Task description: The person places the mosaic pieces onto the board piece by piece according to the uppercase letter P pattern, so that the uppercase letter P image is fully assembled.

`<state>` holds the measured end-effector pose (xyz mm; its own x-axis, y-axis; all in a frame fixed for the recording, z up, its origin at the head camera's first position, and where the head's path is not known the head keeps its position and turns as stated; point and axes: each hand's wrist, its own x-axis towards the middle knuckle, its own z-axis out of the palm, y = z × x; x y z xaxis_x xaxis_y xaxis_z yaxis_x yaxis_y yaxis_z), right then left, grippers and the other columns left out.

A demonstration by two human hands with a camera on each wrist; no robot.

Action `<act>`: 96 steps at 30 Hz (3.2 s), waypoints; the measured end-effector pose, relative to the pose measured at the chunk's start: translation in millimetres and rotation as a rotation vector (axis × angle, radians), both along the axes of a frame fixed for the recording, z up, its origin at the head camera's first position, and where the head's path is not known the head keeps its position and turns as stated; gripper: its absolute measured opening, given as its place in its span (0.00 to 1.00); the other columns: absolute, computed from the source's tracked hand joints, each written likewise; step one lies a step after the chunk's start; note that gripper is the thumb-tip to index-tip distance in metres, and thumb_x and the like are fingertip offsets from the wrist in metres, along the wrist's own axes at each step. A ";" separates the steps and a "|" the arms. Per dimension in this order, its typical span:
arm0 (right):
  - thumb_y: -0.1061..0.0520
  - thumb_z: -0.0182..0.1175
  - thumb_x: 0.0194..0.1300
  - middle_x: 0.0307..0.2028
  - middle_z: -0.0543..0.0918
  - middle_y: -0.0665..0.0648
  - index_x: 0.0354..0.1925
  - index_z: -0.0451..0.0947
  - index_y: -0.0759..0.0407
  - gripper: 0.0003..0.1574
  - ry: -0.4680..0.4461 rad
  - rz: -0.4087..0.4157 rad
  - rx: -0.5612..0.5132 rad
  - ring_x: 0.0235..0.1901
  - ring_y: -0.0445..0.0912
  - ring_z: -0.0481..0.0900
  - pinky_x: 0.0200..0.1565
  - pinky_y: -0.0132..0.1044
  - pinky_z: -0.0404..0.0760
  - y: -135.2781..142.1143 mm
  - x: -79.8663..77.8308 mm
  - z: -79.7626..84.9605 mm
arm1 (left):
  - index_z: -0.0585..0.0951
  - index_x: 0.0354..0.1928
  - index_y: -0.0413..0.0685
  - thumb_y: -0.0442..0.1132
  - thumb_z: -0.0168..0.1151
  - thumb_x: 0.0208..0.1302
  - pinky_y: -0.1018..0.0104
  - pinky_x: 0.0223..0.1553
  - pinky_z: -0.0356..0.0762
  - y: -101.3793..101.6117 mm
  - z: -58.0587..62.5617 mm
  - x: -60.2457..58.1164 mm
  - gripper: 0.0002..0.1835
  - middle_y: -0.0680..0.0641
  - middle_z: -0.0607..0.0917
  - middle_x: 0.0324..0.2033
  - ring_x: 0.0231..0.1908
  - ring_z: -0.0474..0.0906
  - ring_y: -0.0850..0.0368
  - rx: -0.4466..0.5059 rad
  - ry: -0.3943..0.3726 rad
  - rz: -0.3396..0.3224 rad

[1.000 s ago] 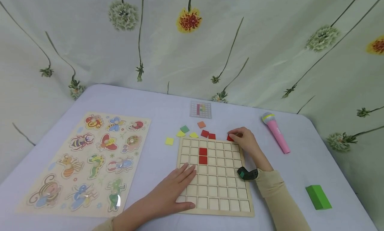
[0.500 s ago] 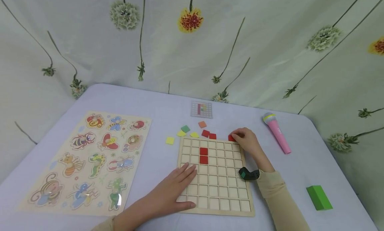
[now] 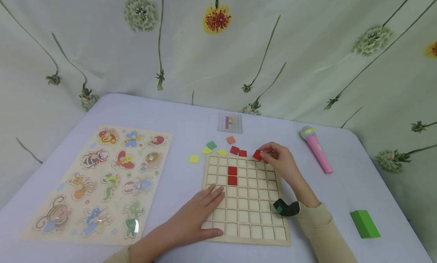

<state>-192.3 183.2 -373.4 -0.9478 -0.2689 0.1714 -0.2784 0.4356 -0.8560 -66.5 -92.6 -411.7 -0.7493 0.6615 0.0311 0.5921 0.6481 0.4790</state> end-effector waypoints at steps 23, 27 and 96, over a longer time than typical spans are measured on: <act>0.67 0.64 0.58 0.29 0.80 0.45 0.34 0.82 0.56 0.07 0.025 0.346 0.255 0.27 0.37 0.78 0.31 0.33 0.79 -46.7 50.1 -12.4 | 0.56 0.71 0.43 0.66 0.55 0.58 0.52 0.65 0.45 -1.4 0.4 -1.4 0.48 0.50 0.50 0.71 0.70 0.38 0.53 -0.020 0.020 -0.001; 0.65 0.66 0.57 0.32 0.79 0.43 0.33 0.83 0.55 0.06 0.164 0.336 0.328 0.31 0.38 0.75 0.34 0.31 0.77 -46.2 49.8 -12.7 | 0.57 0.70 0.41 0.65 0.55 0.58 0.51 0.65 0.46 -1.7 0.1 -1.0 0.47 0.48 0.52 0.71 0.70 0.40 0.51 -0.008 0.042 -0.004; 0.65 0.65 0.57 0.25 0.79 0.42 0.30 0.80 0.53 0.07 -0.016 0.360 0.273 0.26 0.37 0.76 0.31 0.32 0.78 -45.9 69.8 -15.0 | 0.56 0.71 0.42 0.64 0.57 0.58 0.54 0.65 0.44 0.9 -2.2 -2.5 0.47 0.49 0.51 0.71 0.70 0.39 0.52 -0.008 0.027 0.000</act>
